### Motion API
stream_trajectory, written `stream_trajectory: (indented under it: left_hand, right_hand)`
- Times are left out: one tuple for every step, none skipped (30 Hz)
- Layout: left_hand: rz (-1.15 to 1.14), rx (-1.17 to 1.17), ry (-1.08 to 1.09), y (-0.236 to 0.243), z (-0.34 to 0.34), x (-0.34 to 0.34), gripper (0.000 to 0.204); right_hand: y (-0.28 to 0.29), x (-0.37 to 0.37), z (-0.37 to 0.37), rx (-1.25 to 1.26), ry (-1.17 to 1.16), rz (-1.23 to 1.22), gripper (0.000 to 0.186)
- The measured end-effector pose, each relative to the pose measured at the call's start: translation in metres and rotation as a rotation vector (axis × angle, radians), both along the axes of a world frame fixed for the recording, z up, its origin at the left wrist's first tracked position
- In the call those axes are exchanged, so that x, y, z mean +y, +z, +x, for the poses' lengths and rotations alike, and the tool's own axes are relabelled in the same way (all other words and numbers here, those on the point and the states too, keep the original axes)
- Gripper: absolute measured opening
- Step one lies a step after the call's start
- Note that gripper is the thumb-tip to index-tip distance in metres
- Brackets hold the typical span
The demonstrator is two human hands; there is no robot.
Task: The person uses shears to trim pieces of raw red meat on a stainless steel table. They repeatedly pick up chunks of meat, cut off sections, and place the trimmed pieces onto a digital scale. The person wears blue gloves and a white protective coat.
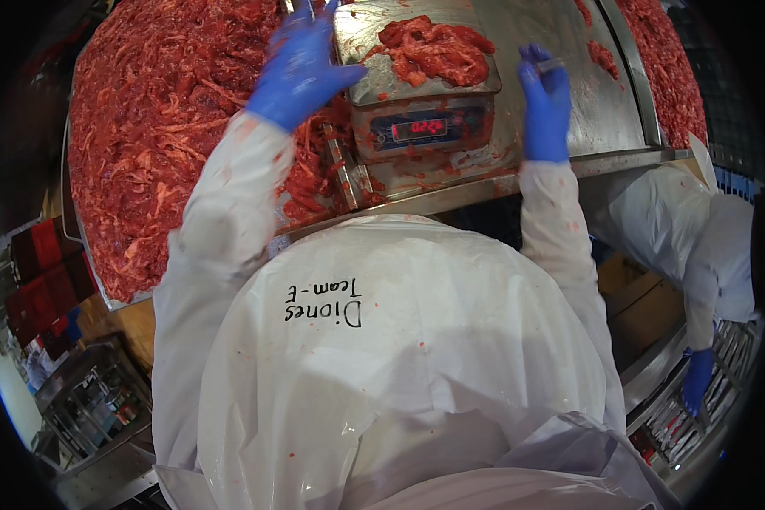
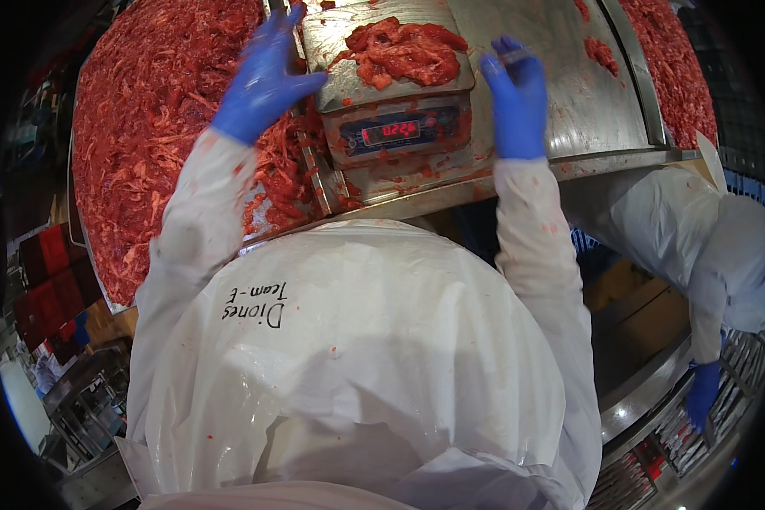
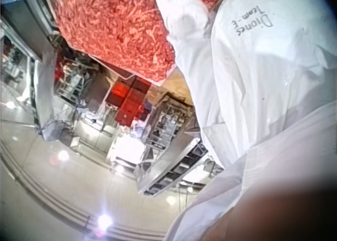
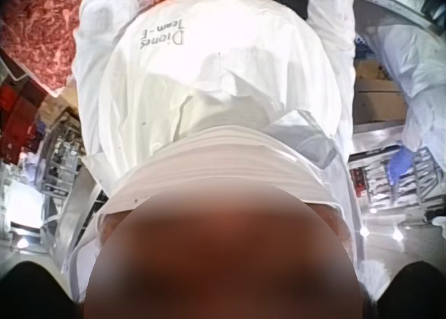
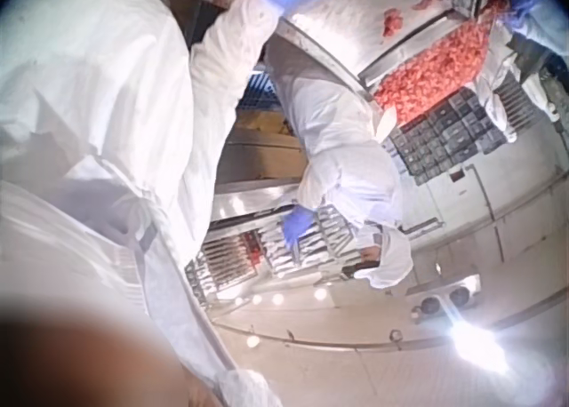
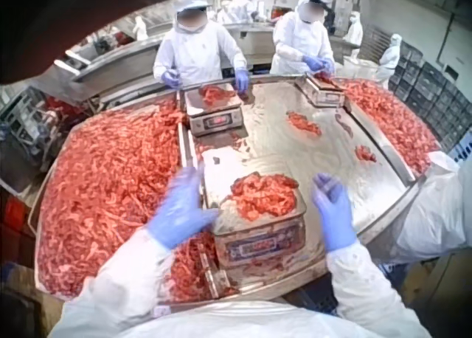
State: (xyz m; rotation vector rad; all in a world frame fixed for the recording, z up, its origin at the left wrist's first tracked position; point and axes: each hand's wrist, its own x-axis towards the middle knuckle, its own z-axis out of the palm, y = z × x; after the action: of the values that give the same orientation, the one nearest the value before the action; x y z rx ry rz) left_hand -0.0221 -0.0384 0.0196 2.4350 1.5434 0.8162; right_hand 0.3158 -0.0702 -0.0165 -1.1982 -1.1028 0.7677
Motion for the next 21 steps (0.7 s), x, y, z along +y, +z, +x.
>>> stream_trajectory:
  left_hand:
    - [0.017, 0.059, 0.047, -0.014, 0.024, 0.010, 0.086]
    - [-0.155, -0.046, -0.080, -0.017, 0.045, 0.013, 0.087]
    - [-0.327, -0.162, -0.211, -0.021, 0.061, 0.014, 0.089]
    - [-0.253, -0.102, -0.270, -0.026, 0.071, 0.007, 0.083]
    - [-0.402, -0.298, -0.264, -0.026, 0.065, 0.007, 0.082]
    - [-0.558, -0.494, -0.256, -0.026, 0.052, 0.006, 0.080]
    - [-0.709, -0.685, -0.247, -0.025, 0.039, 0.007, 0.079]
    - [-0.502, -0.965, -0.196, -0.034, 0.024, 0.000, 0.074]
    - [-0.470, -0.920, -0.050, -0.030, 0.006, 0.000, 0.074]
    - [-0.405, -0.939, 0.015, -0.031, -0.013, -0.005, 0.072]
    - [-0.468, -0.894, 0.017, -0.038, -0.031, -0.011, 0.070]
    - [-0.532, -0.853, 0.016, -0.049, -0.046, -0.017, 0.068]
    - [-0.593, -0.812, 0.015, -0.049, -0.051, -0.023, 0.066]
    - [-0.588, -0.633, 0.052, -0.048, -0.055, -0.030, 0.065]
    - [-0.585, -0.453, 0.088, -0.037, -0.056, -0.041, 0.065]
    - [-0.578, -0.269, 0.108, -0.029, -0.056, -0.049, 0.065]
    - [-0.555, -0.144, 0.103, -0.036, -0.059, -0.060, 0.063]
    - [-0.526, -0.025, 0.097, -0.051, -0.062, -0.071, 0.061]
    - [-0.497, 0.094, 0.095, -0.062, -0.064, -0.081, 0.060]
    - [-0.514, 0.152, 0.124, -0.063, -0.060, -0.089, 0.057]
    - [-0.528, 0.209, 0.146, -0.063, -0.050, -0.095, 0.055]
  right_hand:
    - [0.010, 0.012, -0.022, -0.071, -0.006, -0.105, 0.056]
    - [0.016, 0.024, -0.049, -0.134, -0.001, -0.204, 0.063]
    - [0.016, 0.034, -0.071, -0.139, 0.203, -0.251, 0.064]
    - [0.015, 0.041, -0.085, -0.137, 0.393, -0.301, 0.064]
    - [0.019, 0.039, -0.093, -0.041, 0.416, -0.278, 0.067]
    - [0.026, 0.031, -0.099, 0.056, 0.435, -0.260, 0.070]
    - [0.029, 0.022, -0.104, 0.004, 0.483, -0.124, 0.072]
    - [0.033, 0.011, -0.110, -0.041, 0.528, 0.011, 0.075]
    - [0.036, -0.004, -0.117, -0.239, 0.598, 0.255, 0.079]
    - [0.047, -0.020, -0.130, -0.301, 0.801, 0.109, 0.083]
    - [0.045, -0.024, -0.141, -0.410, 0.877, 0.095, 0.085]
    - [0.043, -0.028, -0.151, -0.522, 0.952, 0.085, 0.086]
    - [0.032, -0.022, -0.157, -0.673, 0.894, 0.213, 0.085]
    - [0.028, -0.006, -0.149, -0.735, 0.804, 0.016, 0.080]
    - [0.025, 0.019, -0.133, -0.788, 0.708, -0.183, 0.076]
    - [-0.030, 0.052, -0.111, -0.513, 0.528, -0.062, 0.070]
    - [-0.036, 0.078, -0.080, -0.494, 0.457, -0.107, 0.071]
    - [-0.030, 0.094, -0.051, -0.481, 0.384, -0.147, 0.071]
    - [-0.005, 0.084, -0.036, -0.389, 0.299, -0.274, 0.069]
    - [0.016, 0.071, -0.020, -0.297, 0.204, -0.402, 0.067]
    - [-0.008, 0.064, 0.006, -0.274, 0.107, -0.363, 0.066]
